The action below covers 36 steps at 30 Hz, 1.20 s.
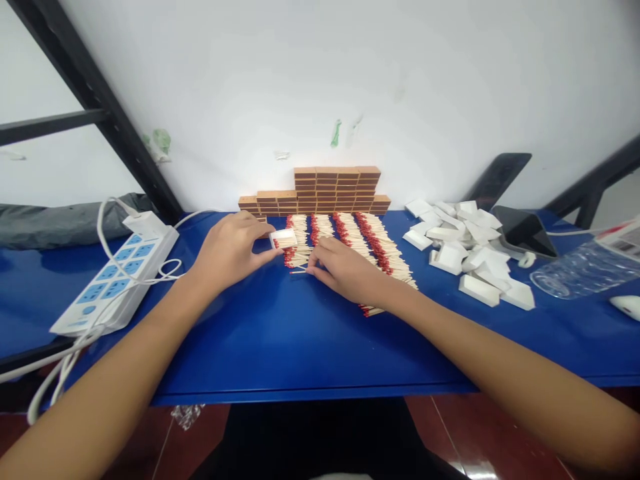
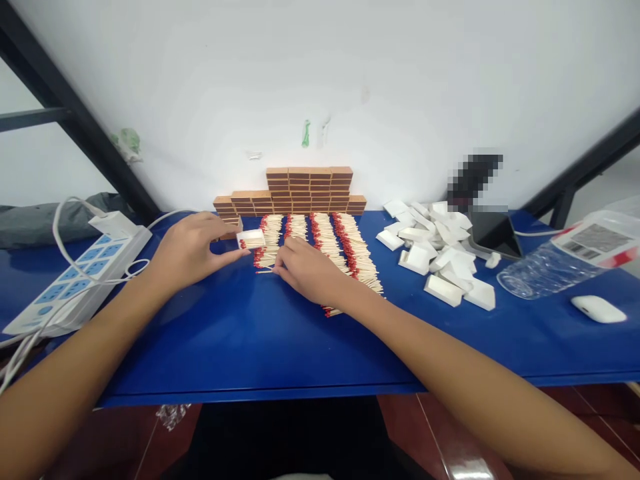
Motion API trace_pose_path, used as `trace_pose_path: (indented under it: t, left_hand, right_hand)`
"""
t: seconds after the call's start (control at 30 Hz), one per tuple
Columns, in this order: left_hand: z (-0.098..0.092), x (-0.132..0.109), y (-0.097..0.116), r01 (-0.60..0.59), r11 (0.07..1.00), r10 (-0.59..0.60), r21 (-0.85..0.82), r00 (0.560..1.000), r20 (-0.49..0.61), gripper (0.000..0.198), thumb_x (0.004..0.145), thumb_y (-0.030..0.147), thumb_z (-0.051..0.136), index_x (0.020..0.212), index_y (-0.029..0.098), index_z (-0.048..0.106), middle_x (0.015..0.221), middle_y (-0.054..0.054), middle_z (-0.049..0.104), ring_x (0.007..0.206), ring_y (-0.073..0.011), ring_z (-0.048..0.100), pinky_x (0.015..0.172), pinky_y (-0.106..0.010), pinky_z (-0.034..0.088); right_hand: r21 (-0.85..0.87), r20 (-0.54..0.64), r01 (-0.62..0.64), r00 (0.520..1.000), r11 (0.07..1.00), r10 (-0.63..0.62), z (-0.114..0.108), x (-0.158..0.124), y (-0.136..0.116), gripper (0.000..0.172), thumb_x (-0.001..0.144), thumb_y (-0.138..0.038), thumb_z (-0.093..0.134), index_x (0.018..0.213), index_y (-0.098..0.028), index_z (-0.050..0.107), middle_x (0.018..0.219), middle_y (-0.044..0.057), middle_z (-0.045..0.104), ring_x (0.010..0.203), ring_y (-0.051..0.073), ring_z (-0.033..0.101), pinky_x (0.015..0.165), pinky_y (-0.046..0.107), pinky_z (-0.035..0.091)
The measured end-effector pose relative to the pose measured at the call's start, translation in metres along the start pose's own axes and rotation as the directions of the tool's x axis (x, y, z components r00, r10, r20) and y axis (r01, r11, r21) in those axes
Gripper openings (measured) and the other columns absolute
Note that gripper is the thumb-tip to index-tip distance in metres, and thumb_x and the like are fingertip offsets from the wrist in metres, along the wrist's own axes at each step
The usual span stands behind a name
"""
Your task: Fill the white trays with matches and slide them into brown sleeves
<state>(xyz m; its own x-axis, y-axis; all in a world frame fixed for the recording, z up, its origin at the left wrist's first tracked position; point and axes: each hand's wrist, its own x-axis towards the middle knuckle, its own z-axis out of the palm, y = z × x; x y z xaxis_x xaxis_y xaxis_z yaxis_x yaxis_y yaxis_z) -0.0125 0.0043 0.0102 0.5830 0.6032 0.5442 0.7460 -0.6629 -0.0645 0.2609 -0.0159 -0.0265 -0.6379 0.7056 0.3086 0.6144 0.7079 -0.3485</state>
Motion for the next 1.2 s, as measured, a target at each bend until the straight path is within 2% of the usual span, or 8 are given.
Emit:
trace_pose_path:
  t: [0.17,0.27,0.33,0.53,0.67,0.77,0.97,1.2]
  left_hand:
    - [0.001,-0.001,0.004,-0.007,1.000,0.007,-0.025,1.000,0.011,0.031,0.093,0.041,0.081,0.111,0.016,0.080,0.105,-0.012,0.081,0.099,-0.0308,0.074,0.089,-0.043,0.056]
    - [0.003,0.000,0.012,-0.022,0.994,0.023,-0.106,1.000,0.012,0.034,0.090,0.045,0.084,0.110,0.018,0.080,0.101,-0.010,0.080,0.092,-0.0277,0.073,0.083,-0.040,0.055]
    - [0.006,-0.001,0.017,-0.045,0.982,0.045,-0.183,0.999,-0.006,0.037,0.089,0.048,0.084,0.109,0.017,0.081,0.098,-0.010,0.080,0.090,-0.0261,0.073,0.080,-0.038,0.055]
    - [0.007,-0.001,0.023,-0.051,0.968,0.045,-0.248,0.999,-0.031,0.037,0.090,0.049,0.083,0.109,0.017,0.081,0.100,-0.009,0.081,0.093,-0.0269,0.074,0.084,-0.039,0.056]
    - [0.005,0.000,0.021,-0.012,0.970,0.014,-0.242,1.000,0.005,0.035,0.091,0.049,0.082,0.109,0.019,0.081,0.100,-0.008,0.082,0.092,-0.0267,0.074,0.084,-0.039,0.056]
    - [0.003,0.001,0.016,0.025,0.984,-0.026,-0.179,1.000,-0.008,0.030,0.091,0.044,0.082,0.108,0.019,0.081,0.102,-0.009,0.082,0.094,-0.0281,0.074,0.088,-0.041,0.056]
    - [0.002,-0.001,0.006,0.084,0.993,-0.087,-0.086,0.996,-0.036,0.030,0.093,0.043,0.079,0.111,0.019,0.081,0.109,-0.012,0.082,0.102,-0.0309,0.074,0.092,-0.044,0.058]
    - [0.002,-0.001,0.007,0.050,0.998,-0.051,-0.036,0.999,-0.011,0.027,0.092,0.039,0.080,0.110,0.019,0.081,0.108,-0.011,0.082,0.101,-0.0315,0.073,0.093,-0.045,0.057]
  right_hand:
    - [0.021,-0.115,0.015,0.993,1.000,-0.012,-0.007,0.000,0.003,0.010,0.108,-0.023,0.054,0.099,-0.021,0.059,0.104,0.009,0.061,0.100,0.025,0.057,0.089,0.039,0.047]
    - [-0.018,-0.214,0.002,0.977,1.000,-0.005,-0.009,0.003,0.003,0.011,0.109,-0.023,0.053,0.099,-0.021,0.058,0.105,0.010,0.061,0.100,0.026,0.056,0.088,0.039,0.046]
    - [-0.070,-0.238,0.022,0.971,0.997,-0.039,-0.008,0.004,0.002,0.011,0.108,-0.022,0.053,0.099,-0.021,0.058,0.104,0.011,0.060,0.100,0.026,0.055,0.087,0.040,0.046]
    - [-0.178,-0.223,0.073,0.968,0.981,-0.112,-0.005,0.006,0.000,0.014,0.108,-0.022,0.052,0.098,-0.022,0.062,0.102,0.011,0.059,0.100,0.028,0.053,0.087,0.040,0.045]
    - [-0.108,-0.249,0.068,0.964,0.992,-0.093,-0.005,0.005,-0.002,0.014,0.108,-0.020,0.051,0.100,-0.022,0.063,0.102,0.010,0.059,0.099,0.027,0.054,0.087,0.039,0.046]
    - [-0.039,-0.270,0.058,0.961,0.998,-0.066,-0.003,0.005,0.000,0.013,0.108,-0.021,0.052,0.102,-0.022,0.064,0.103,0.010,0.060,0.099,0.026,0.056,0.087,0.039,0.047]
    - [-0.012,-0.121,0.069,0.990,0.998,-0.070,0.010,0.006,0.011,0.009,0.103,-0.019,0.061,0.101,-0.021,0.069,0.100,0.009,0.059,0.101,0.026,0.056,0.087,0.039,0.048]
    - [0.010,-0.103,0.064,0.993,0.998,-0.063,0.014,0.007,0.013,0.011,0.104,-0.018,0.059,0.105,-0.020,0.070,0.106,0.010,0.060,0.103,0.025,0.058,0.091,0.039,0.050]
